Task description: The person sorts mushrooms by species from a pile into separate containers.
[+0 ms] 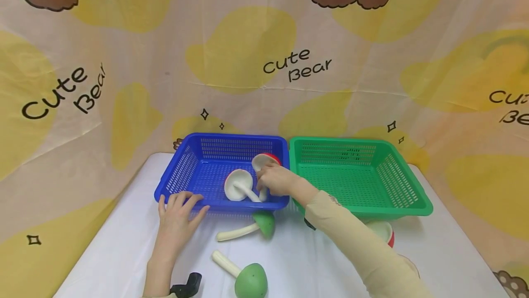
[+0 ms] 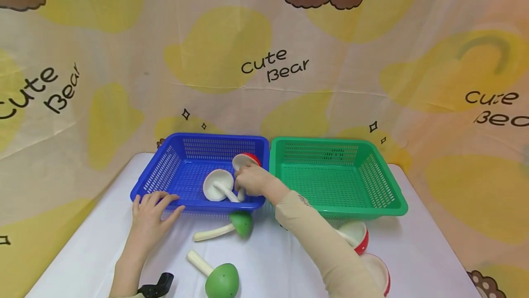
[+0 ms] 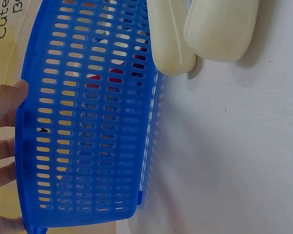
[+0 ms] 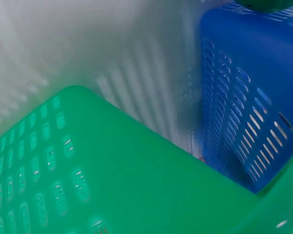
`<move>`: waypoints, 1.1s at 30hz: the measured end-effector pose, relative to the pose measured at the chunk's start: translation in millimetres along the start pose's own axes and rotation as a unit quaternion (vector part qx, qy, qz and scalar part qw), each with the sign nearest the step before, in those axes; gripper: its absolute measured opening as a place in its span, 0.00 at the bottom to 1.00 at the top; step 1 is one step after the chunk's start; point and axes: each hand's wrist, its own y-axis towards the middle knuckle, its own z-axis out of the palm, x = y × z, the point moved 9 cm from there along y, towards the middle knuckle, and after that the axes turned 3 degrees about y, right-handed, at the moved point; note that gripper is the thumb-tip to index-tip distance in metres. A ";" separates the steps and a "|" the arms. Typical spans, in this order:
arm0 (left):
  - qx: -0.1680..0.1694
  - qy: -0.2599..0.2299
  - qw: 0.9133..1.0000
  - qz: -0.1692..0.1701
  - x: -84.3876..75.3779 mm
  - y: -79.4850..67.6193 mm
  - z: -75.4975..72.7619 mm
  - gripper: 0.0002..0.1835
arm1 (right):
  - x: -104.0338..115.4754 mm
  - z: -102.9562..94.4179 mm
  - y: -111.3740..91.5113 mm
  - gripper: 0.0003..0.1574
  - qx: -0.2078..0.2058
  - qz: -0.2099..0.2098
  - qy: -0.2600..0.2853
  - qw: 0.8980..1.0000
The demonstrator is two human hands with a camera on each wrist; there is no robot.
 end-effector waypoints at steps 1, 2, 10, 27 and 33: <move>0.001 0.000 1.000 0.000 -0.2 -0.1 0.3 0.14 | 0.1 0.8 -0.2 0.20 0.003 0.001 0.001 1.000; 0.001 0.000 1.000 0.001 -0.3 -0.1 0.6 0.14 | 0.1 1.7 -0.5 0.20 0.005 0.000 0.002 1.000; -0.001 0.001 1.000 0.003 -0.8 0.3 1.8 0.14 | -1.9 4.1 -3.8 0.14 -0.014 -0.005 0.024 1.000; 0.001 -0.003 1.000 0.000 -0.7 0.0 1.6 0.14 | -4.5 -31.9 -35.5 0.31 -0.101 0.046 0.094 0.989; 0.004 -0.002 1.000 -0.002 -0.6 0.5 1.6 0.14 | -5.3 -40.1 -54.8 0.28 -0.109 0.078 0.095 0.986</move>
